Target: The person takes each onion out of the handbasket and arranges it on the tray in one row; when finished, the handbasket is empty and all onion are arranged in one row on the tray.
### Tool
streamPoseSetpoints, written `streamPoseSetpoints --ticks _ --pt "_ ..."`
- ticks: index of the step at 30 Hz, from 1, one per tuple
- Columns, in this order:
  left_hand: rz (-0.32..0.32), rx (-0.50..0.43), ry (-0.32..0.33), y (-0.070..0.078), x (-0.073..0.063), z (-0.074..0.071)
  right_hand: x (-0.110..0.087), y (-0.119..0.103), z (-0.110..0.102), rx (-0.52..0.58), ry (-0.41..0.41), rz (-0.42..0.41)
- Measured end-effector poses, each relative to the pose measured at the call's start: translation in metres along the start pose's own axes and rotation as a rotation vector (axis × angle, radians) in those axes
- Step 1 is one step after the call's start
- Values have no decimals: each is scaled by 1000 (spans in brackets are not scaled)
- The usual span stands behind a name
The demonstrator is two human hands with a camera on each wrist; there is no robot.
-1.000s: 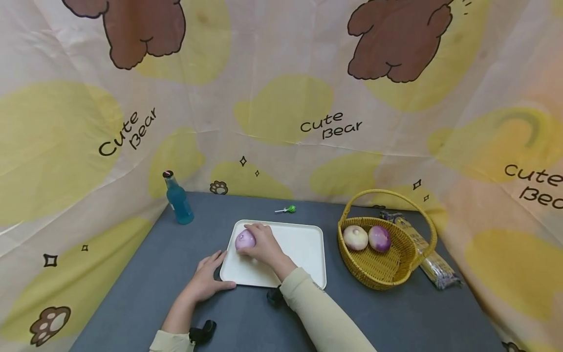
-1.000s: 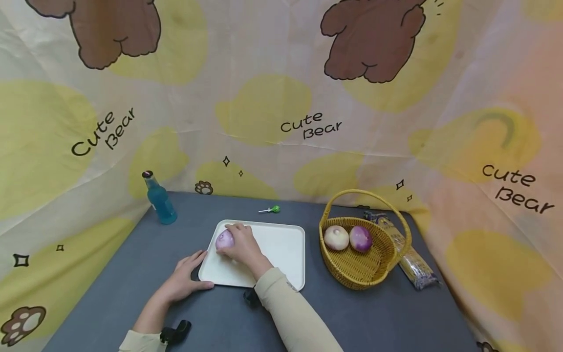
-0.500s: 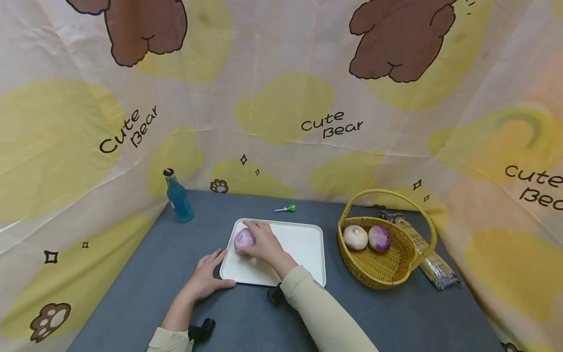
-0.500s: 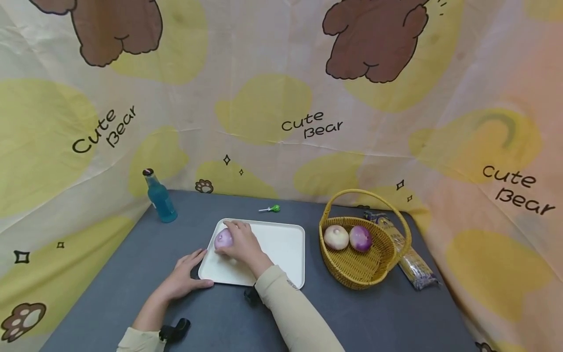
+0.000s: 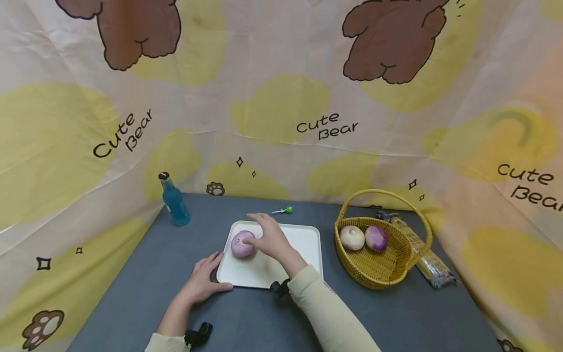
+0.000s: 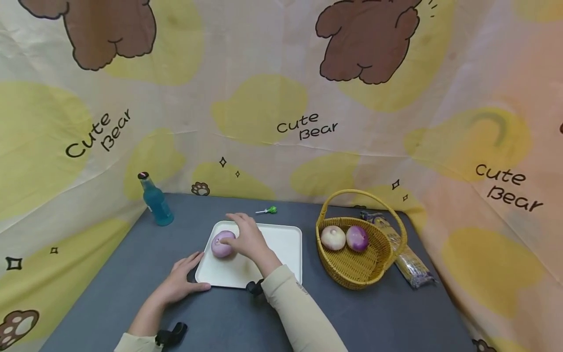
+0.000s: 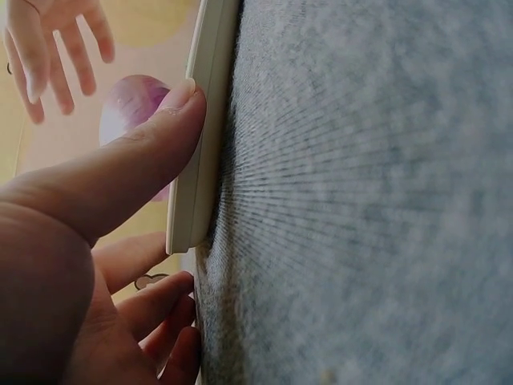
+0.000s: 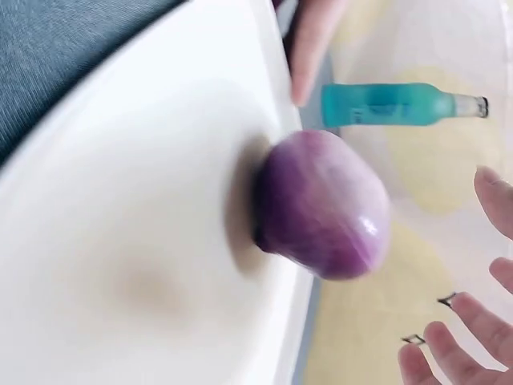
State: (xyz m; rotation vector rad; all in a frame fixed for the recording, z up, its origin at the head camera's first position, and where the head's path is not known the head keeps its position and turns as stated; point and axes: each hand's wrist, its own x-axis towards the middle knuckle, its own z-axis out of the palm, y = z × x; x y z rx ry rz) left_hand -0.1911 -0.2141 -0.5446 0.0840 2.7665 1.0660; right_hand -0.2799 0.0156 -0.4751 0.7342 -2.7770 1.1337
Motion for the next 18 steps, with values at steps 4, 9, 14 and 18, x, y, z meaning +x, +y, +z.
streamPoseSetpoints --ticks 4,9,14,18 --pt "1 1 -2 0 -1 0 -3 2 -11 41 15 8" --pt "1 3 0 1 0 0 -9 3 -26 85 52 -7" --pt "4 34 21 3 0 -1 -19 2 -43 106 93 -26" --pt "-7 57 13 4 0 -2 -31 4 -57 120 131 -28"
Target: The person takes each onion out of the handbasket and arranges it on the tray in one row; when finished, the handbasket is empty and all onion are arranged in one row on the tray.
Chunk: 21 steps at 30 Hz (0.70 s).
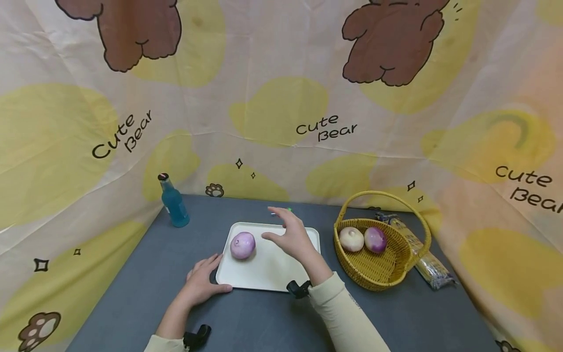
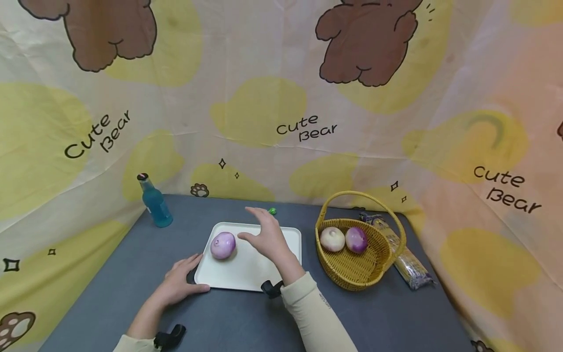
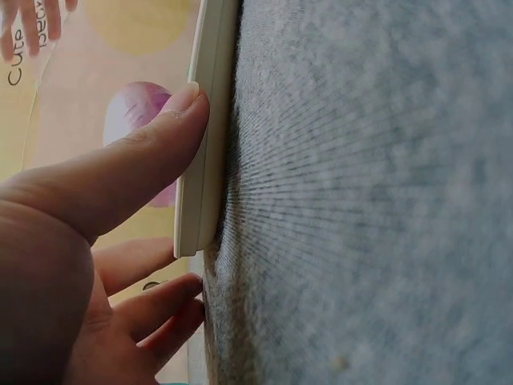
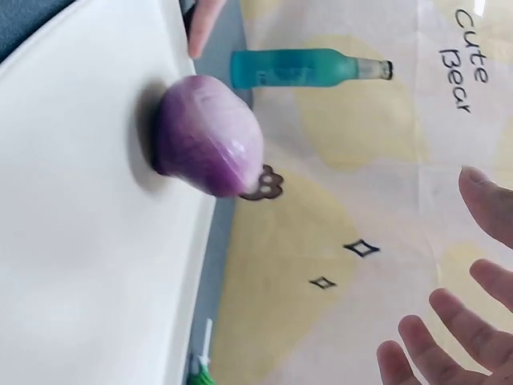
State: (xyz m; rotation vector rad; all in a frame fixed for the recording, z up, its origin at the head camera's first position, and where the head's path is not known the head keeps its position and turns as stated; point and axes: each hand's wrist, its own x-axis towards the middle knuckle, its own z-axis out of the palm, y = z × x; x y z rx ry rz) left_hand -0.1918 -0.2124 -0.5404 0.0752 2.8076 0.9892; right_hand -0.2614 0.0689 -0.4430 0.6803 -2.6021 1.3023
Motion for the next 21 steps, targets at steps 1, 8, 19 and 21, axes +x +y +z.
streamPoseSetpoints --ticks 1,8,19,21 --pt "-7 -3 -7 -1 0 0 -3 0 -4 4 11 1" --pt "-12 -18 -43 -6 3 0 -21 3 -35 4 93 9" --pt "-14 12 -53 -6 2 0 -44 18 -82 -34 151 21" --pt "-20 16 -53 -5 2 0 -46 20 -90 -52 168 15"
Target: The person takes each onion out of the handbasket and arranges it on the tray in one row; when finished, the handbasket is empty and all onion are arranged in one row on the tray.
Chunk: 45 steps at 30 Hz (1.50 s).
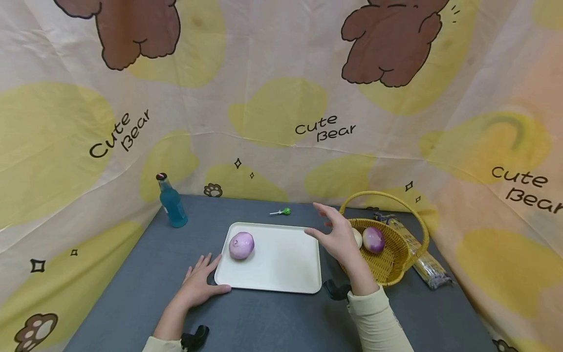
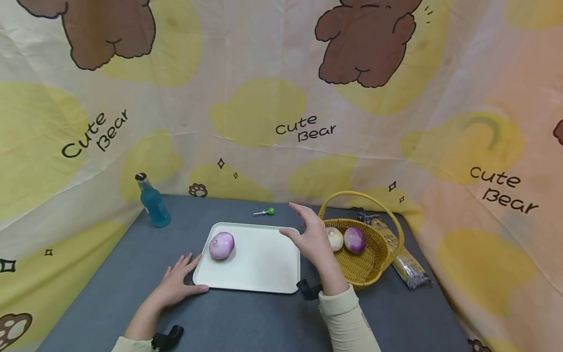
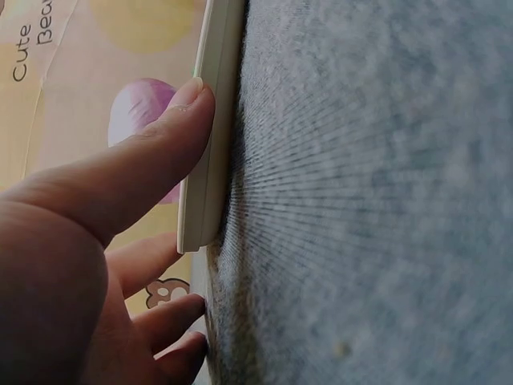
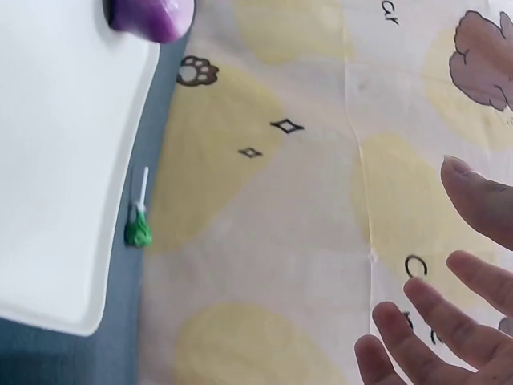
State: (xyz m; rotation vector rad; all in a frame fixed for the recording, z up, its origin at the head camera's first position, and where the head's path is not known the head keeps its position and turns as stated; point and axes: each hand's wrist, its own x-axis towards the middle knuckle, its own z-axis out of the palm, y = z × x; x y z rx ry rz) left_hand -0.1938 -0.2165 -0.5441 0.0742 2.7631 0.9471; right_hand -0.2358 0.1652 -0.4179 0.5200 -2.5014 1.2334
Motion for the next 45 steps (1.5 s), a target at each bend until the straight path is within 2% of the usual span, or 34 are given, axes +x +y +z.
streamPoseSetpoints --ticks 5,13,16,24,34,40,45 --pt "-9 12 1 2 -1 0 -2 10 -17 -21 35 30" --pt "-16 30 -7 -1 -1 1 -11 31 -40 16 32 199" --pt "-13 32 -5 -2 0 1 -15 39 -48 26 37 237" --pt "-14 29 -4 -1 -1 1 -20 55 -60 18 52 217" --pt "-16 30 -4 0 -2 0 -30 82 -70 -11 66 332" --pt "-20 28 -8 1 -2 -1 -35 104 -77 0 37 365" --pt "-19 33 -9 2 -2 -1 -39 119 -80 -72 20 379"
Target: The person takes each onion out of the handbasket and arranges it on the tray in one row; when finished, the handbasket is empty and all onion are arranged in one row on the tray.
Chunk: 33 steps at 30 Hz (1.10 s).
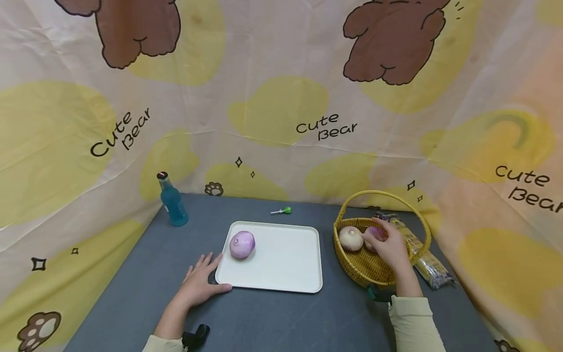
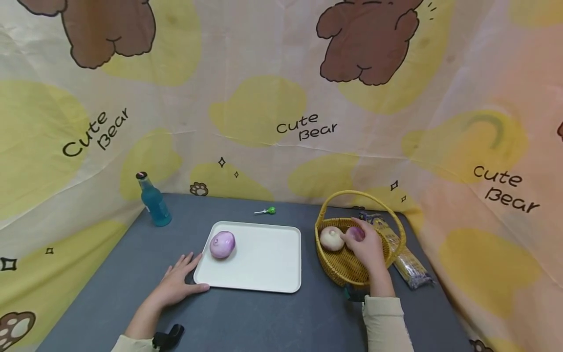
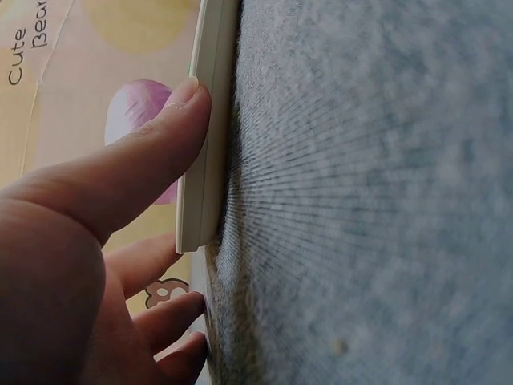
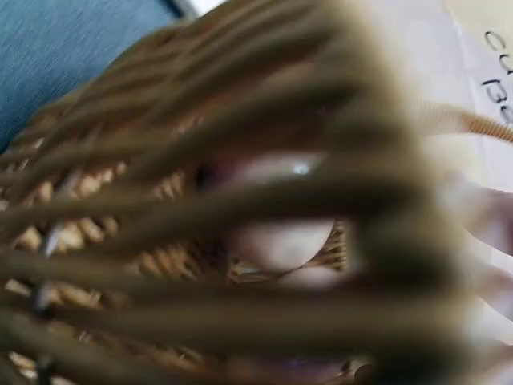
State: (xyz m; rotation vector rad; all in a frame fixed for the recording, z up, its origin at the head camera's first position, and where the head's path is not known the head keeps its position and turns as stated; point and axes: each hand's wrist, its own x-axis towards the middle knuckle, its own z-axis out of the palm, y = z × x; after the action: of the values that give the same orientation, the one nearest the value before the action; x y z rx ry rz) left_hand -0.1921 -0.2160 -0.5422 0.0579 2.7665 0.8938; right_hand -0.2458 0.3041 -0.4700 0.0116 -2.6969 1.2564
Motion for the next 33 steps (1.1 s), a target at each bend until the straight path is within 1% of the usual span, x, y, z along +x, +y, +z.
streamPoseSetpoints --ticks 2,7,12,14,21,27,30,33 --pt "2 4 0 0 0 0 1 5 0 -30 -2 11" --pt "14 5 2 -1 0 0 6 18 2 -66 -18 68" --pt "22 10 15 -3 1 1 13 30 6 -100 -66 157" --pt "25 8 20 -4 1 1 14 35 8 -111 -83 180" --pt "14 -1 9 -6 0 1 16 44 14 -147 -104 183" --pt "17 -1 6 -4 0 0 11 41 11 -145 -93 203" --pt "12 -5 3 -3 -1 -1 7 35 7 -136 -79 183" --pt "14 -11 6 -2 -1 0 1 29 3 -136 -56 137"
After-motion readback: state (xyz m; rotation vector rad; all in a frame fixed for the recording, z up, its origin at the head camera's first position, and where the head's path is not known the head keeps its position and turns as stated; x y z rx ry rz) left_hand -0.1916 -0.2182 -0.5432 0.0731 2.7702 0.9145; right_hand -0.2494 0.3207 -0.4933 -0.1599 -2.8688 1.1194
